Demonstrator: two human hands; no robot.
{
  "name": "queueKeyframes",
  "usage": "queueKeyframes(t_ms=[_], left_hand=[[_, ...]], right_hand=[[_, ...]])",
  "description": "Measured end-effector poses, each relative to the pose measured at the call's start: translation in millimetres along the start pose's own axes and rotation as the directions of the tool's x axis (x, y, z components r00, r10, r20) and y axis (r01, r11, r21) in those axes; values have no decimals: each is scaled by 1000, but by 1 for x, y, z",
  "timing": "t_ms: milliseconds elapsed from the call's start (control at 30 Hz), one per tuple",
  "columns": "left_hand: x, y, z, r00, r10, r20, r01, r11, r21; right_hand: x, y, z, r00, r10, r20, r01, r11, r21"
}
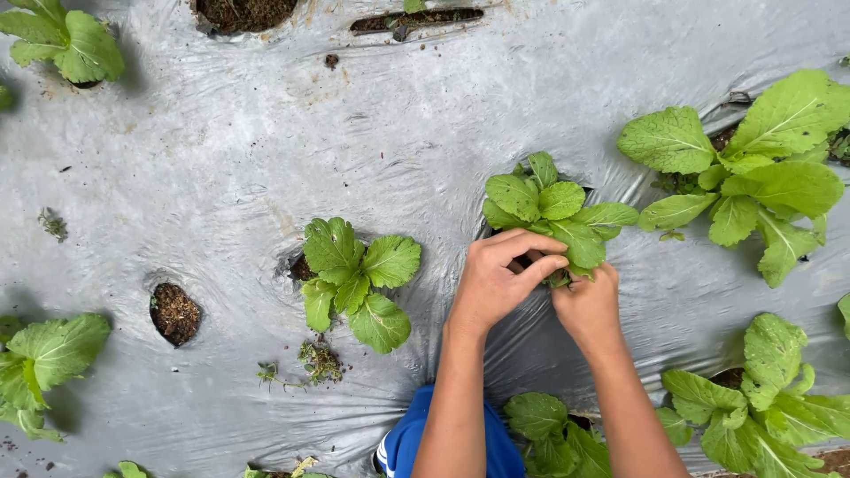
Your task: Pulling small weeds by hand from the soil around crop plants growing through plastic mulch in a field.
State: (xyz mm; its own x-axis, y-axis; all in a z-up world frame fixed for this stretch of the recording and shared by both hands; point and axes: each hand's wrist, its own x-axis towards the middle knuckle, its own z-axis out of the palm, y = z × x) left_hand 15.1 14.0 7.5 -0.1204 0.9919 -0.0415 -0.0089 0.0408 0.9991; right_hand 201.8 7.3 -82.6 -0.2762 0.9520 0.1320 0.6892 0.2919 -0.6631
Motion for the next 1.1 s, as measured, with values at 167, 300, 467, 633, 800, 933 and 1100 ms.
queueKeyframes(t_ms=[167,300,467,633,800,933,1100], left_hand=[[4,18,8,993,15,115,-17,1000,18],[2,18,6,995,73,68,-78,995,69],[-9,2,12,995,84,49,-88,993,81],[7,5,16,996,83,26,-84,995,48],[12,-1,14,997,69,-16,-67,992,106],[5,-15,10,999,50,3,-50,985,162],[3,-14,13,1000,24,4,-24,997,75]], right_hand=[[7,-11,-3,999,-4,-49,6,999,45],[-6,10,6,997,-17,-72,23,997,78],[-24,22,13,997,31,-75,-23,994,106],[8,-25,-12,995,40,-87,-27,988,150],[23,-54,-36,970,239,-36,-208,902,380],[2,-51,-45,951,305,48,-297,862,411],[-18,-63,-82,908,395,140,-417,816,401]])
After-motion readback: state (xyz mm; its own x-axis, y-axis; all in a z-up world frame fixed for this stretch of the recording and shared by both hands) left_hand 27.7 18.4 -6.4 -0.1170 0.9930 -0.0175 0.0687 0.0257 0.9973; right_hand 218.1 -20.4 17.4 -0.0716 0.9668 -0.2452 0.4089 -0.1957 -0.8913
